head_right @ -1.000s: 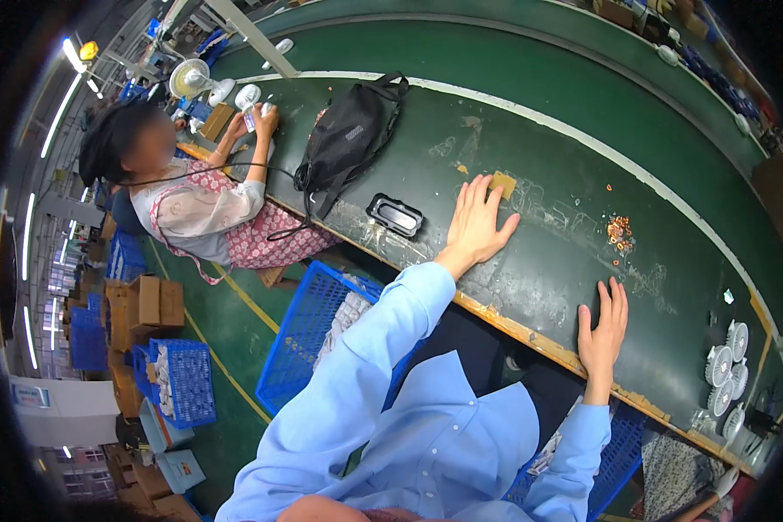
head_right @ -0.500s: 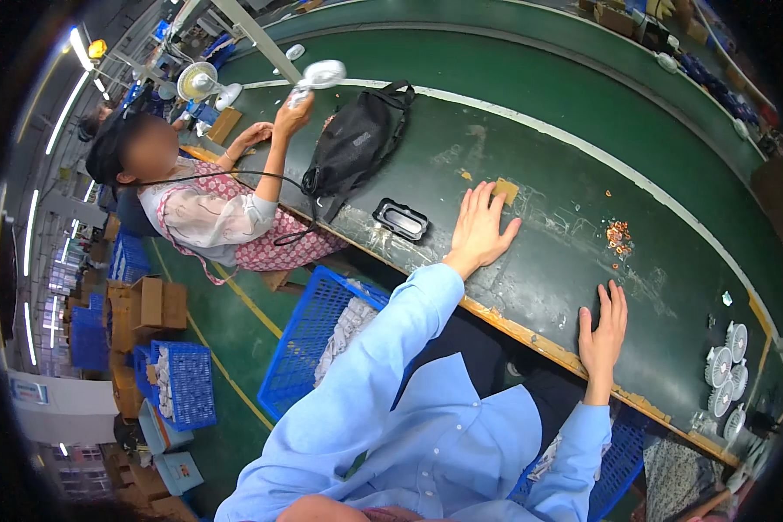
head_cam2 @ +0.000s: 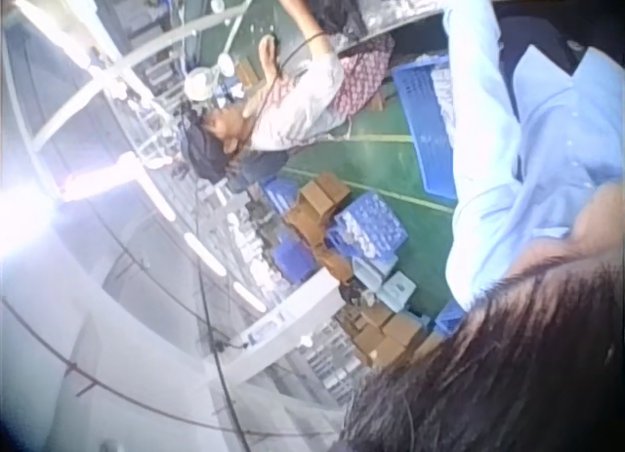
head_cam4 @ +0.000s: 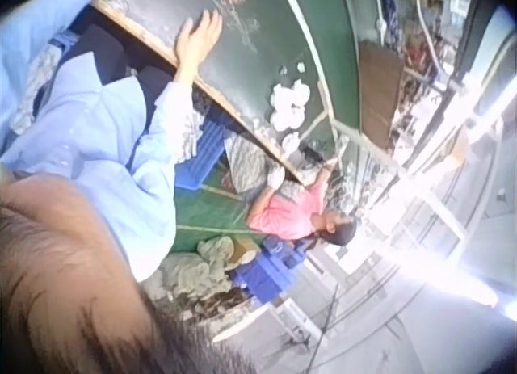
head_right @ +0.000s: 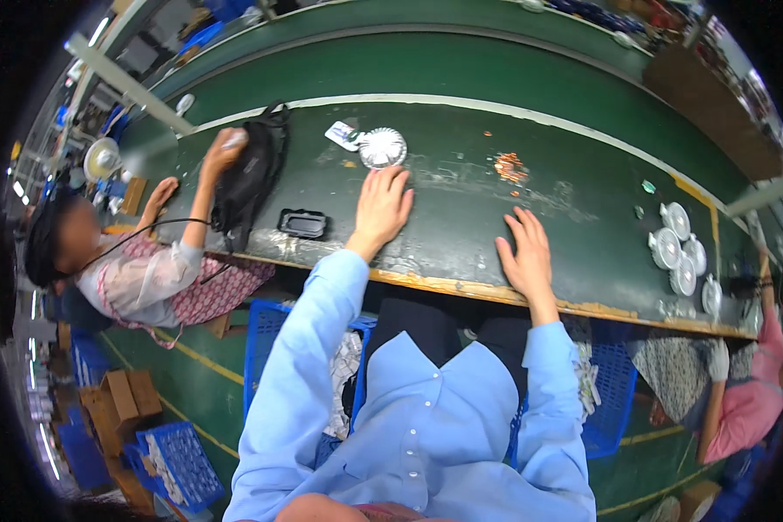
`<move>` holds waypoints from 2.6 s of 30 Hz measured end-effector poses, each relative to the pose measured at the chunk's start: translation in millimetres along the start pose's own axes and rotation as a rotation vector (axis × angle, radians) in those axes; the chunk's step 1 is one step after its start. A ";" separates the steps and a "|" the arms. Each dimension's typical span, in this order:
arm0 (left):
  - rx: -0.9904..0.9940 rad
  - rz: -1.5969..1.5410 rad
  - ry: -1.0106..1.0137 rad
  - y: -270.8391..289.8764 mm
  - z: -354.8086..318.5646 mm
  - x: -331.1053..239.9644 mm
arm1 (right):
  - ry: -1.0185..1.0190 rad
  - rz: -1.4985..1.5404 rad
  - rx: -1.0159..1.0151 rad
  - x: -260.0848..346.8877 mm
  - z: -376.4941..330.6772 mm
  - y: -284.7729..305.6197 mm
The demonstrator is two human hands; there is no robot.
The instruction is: Assembling small handheld electric fans by connecting housing components and internal wiring on a production line.
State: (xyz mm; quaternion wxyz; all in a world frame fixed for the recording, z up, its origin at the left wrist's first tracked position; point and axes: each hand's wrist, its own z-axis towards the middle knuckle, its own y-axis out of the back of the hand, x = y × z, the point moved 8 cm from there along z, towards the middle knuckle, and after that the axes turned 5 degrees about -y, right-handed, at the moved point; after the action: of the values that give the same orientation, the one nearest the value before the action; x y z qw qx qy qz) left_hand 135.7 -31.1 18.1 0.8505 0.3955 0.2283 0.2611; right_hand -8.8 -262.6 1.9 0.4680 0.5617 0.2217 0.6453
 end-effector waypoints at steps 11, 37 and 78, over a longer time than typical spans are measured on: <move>0.224 0.121 0.511 -5.8 44.4 50.1 | 0.052 0.040 -0.110 -8.4 -10.5 4.2; 0.789 -1.761 0.330 92.4 -39.9 -280.3 | -0.310 0.539 -0.366 31.1 -187.9 115.1; 0.212 -1.013 -0.240 86.0 -86.2 -275.1 | -0.533 1.722 0.302 51.7 -215.5 67.3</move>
State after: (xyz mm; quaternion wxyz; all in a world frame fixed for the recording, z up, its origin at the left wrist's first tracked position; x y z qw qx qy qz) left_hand -147.1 -107.8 86.0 0.8456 0.3467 0.3167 -0.2540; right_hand -230.0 -198.0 24.9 -0.2177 0.7187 -0.3073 0.5844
